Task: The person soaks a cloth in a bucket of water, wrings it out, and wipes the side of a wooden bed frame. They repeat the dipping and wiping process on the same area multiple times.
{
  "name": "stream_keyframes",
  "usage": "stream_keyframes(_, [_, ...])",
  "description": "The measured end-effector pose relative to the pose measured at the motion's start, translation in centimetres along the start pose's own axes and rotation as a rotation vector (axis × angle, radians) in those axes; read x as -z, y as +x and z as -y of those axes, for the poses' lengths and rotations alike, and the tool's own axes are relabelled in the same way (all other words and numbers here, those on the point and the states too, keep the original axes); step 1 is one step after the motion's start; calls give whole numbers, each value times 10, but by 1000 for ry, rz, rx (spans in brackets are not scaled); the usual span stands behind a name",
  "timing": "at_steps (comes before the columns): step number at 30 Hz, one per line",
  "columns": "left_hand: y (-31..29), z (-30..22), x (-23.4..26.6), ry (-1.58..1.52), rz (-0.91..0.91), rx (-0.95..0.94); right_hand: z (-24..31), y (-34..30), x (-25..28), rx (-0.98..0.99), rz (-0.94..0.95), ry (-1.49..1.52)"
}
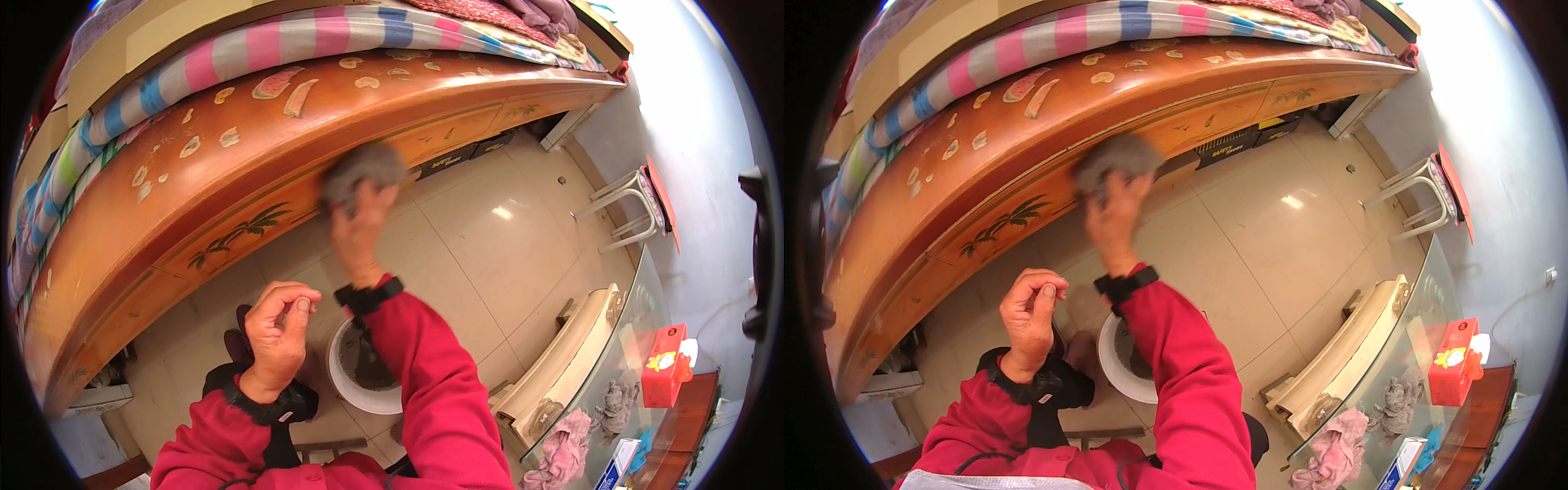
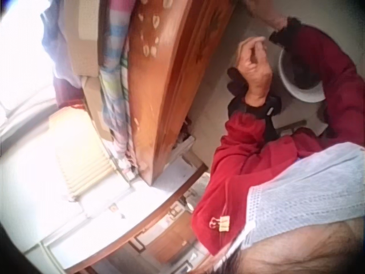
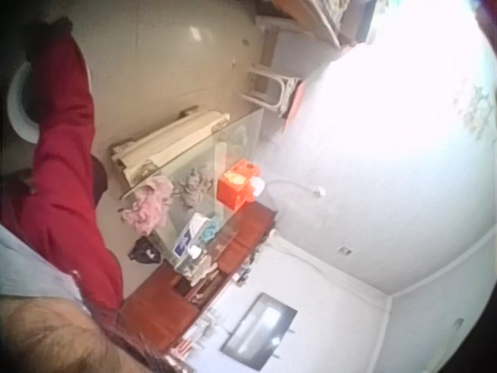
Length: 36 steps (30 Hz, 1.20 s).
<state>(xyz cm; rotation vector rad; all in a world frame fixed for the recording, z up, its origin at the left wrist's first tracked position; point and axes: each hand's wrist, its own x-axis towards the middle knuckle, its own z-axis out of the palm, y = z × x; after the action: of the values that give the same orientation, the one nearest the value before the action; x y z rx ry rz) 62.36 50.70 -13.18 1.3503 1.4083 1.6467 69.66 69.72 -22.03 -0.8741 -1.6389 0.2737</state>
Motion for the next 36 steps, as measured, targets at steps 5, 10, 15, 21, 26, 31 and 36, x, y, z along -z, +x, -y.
stream_keyframes(5, [4,5,1,17,29,-13,-34,40,4,13,-266,-110])
stream_keyframes(10, [5,6,9,-71,-2,52,-91,156,64,-448,-449,449])
stream_keyframes(15, [15,13,0,-69,29,22,-40,91,30,-246,-356,-121])
stream_keyframes(21, [24,23,-1,-117,13,89,-25,53,10,-159,-283,-80])
stream_keyframes(26, [22,23,5,-79,2,88,-93,160,63,-529,-508,660])
stream_keyframes(31, [26,23,-4,-94,-7,79,-41,92,26,-170,-439,-99])
stream_keyframes(36, [30,29,-9,-85,7,104,-7,23,-4,-92,-168,54])
